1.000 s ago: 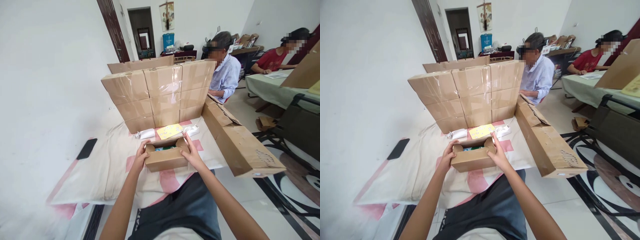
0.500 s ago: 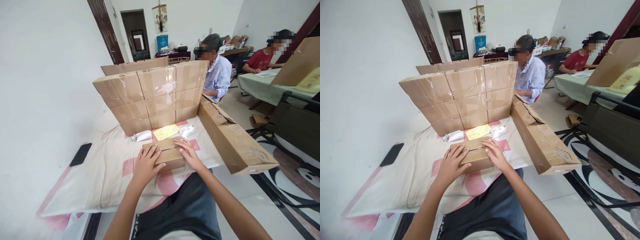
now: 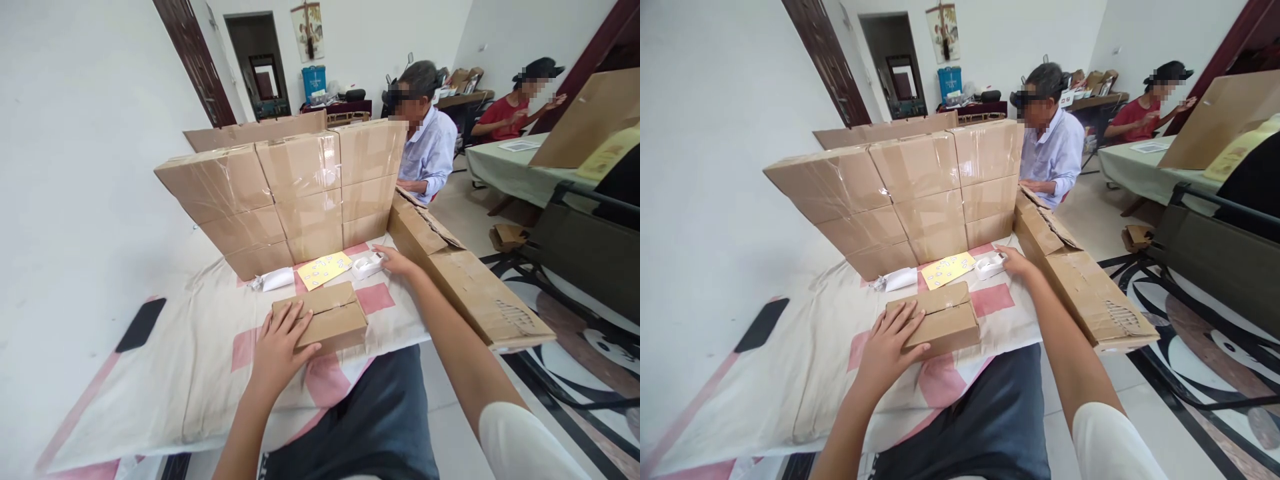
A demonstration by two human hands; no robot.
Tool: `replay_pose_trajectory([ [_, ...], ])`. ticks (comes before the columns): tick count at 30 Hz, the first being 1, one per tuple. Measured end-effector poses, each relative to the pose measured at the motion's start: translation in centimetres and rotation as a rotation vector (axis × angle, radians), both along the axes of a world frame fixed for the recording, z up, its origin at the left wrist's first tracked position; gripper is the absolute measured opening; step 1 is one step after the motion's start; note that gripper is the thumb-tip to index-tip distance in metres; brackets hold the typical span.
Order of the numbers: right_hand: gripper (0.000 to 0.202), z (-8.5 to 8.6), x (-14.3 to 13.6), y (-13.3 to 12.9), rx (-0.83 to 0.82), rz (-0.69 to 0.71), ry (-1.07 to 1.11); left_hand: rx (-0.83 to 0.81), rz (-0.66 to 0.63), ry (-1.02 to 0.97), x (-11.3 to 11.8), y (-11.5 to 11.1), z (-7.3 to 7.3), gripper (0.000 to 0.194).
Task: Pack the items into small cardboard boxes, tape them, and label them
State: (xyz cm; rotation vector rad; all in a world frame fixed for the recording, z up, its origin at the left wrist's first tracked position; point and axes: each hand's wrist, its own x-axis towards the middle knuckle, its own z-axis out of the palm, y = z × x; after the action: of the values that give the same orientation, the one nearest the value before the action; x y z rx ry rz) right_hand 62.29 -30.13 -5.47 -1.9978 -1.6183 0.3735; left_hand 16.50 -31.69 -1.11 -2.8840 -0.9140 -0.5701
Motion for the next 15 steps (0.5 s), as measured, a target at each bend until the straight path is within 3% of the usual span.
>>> replay_pose_trajectory([
  [4, 0.037, -0.5, -0.2, 0.4, 0.022, -0.007, 0.024, 0.07, 0.002, 0.038, 0.0, -0.2, 0.5, 0.058],
  [10, 0.059, -0.4, -2.1, -3.3, 0.033, -0.03, -0.002, 0.068, 0.012, 0.019, 0.2, -0.4, 0.7, 0.056],
  [15, 0.065, 0.4, -5.0, -6.2, -0.027, -0.106, -0.002, 0.068, 0.016, 0.004, 0.2, -0.5, 0.6, 0.056],
])
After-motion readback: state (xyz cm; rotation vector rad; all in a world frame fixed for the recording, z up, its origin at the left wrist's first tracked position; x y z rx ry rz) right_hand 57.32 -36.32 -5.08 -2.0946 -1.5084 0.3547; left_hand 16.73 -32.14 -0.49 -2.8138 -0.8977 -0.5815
